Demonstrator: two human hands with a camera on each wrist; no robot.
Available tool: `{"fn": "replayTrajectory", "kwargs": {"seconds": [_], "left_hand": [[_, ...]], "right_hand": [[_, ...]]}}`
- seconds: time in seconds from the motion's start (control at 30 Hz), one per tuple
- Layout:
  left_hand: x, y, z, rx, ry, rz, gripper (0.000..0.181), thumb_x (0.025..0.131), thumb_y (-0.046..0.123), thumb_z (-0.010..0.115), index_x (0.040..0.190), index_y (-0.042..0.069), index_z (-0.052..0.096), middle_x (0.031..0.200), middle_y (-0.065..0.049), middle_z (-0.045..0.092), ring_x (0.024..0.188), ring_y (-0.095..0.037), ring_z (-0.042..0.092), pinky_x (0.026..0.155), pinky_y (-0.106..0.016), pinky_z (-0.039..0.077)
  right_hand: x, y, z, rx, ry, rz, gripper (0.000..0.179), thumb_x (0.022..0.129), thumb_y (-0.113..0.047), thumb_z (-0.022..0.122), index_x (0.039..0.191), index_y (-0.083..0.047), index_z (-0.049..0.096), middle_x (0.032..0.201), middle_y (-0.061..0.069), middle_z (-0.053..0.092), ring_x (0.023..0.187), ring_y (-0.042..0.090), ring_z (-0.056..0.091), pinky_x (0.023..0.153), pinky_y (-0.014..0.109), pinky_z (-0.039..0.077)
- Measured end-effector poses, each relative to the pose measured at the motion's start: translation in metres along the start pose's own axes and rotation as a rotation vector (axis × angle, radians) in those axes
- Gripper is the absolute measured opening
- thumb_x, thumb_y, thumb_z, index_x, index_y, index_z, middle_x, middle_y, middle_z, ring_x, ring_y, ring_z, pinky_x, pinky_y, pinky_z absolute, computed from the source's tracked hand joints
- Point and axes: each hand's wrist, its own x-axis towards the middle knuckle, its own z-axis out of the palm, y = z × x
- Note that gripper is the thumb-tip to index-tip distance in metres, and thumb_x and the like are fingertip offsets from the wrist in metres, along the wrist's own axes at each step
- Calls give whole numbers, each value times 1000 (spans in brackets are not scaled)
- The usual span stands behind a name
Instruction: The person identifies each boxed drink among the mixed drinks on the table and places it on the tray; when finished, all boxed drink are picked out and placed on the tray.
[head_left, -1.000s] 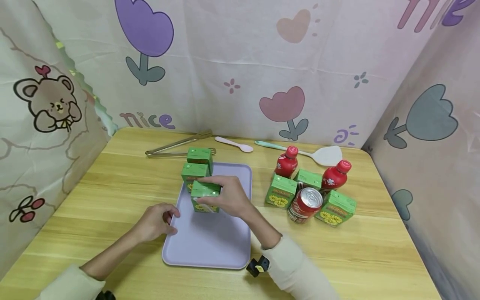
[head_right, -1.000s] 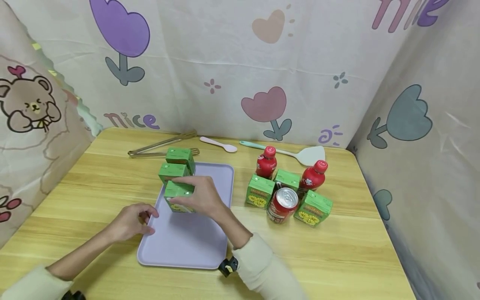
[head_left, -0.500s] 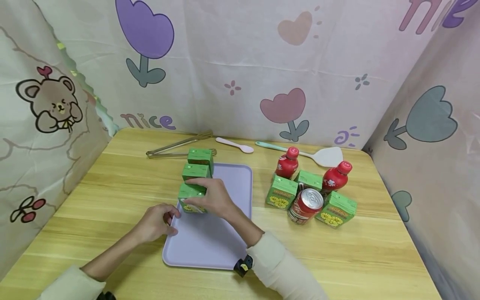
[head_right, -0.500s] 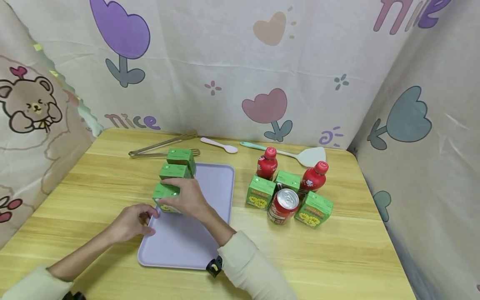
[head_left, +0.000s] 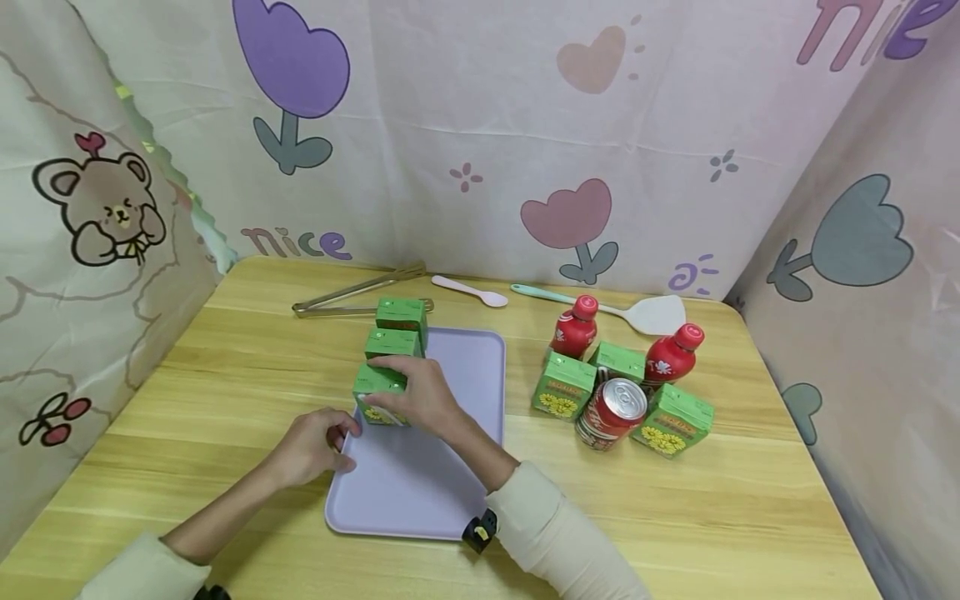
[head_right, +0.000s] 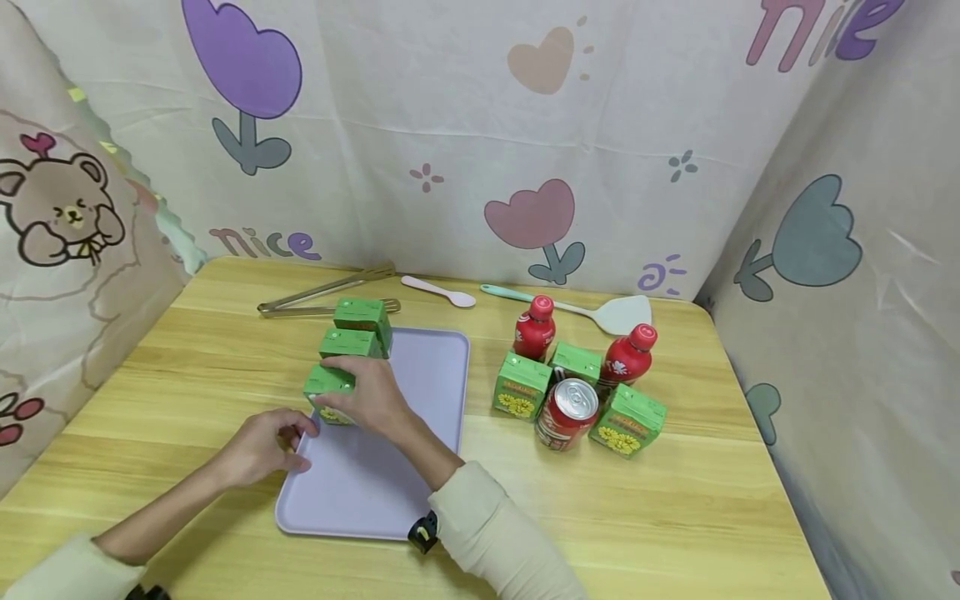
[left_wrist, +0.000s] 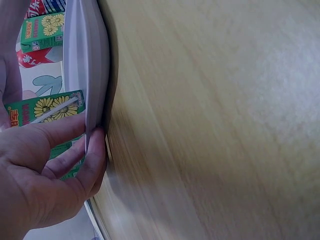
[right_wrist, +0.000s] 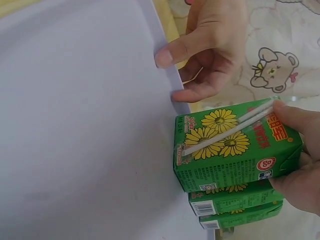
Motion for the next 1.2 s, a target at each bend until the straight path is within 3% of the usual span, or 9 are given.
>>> {"fn": "replayTrajectory", "kwargs": {"seconds": [0.43, 0.93, 1.2], "left_hand": [[2, -1, 0, 8, 6, 8, 34, 63, -2, 81, 92, 3, 65, 82, -6, 54, 74, -17, 49, 57, -21, 42], [1, -2, 2, 13, 4, -5, 34, 63, -2, 81, 93, 3, 65, 83, -6, 55, 75, -17, 49, 56, -21, 43], [2, -2, 2, 8, 10, -9, 35, 62, -3, 81, 93, 3, 65, 82, -6, 55, 74, -17, 49, 57, -21, 43]], "right_hand": [[-4, -3, -2, -39, -69, 19, 53, 81, -32, 74, 128, -16, 57, 128, 3, 60, 104, 11, 60, 82, 16, 46], [-15, -4, -12, -203, -45, -195, 59, 82, -34, 73, 134, -12, 52, 136, 1, 55, 128, 16, 48, 104, 27, 42], [-29, -13, -37, -134, -54, -228, 60, 83, -32, 72, 135, -13, 50, 137, 1, 54, 129, 14, 47, 105, 30, 41]]}}
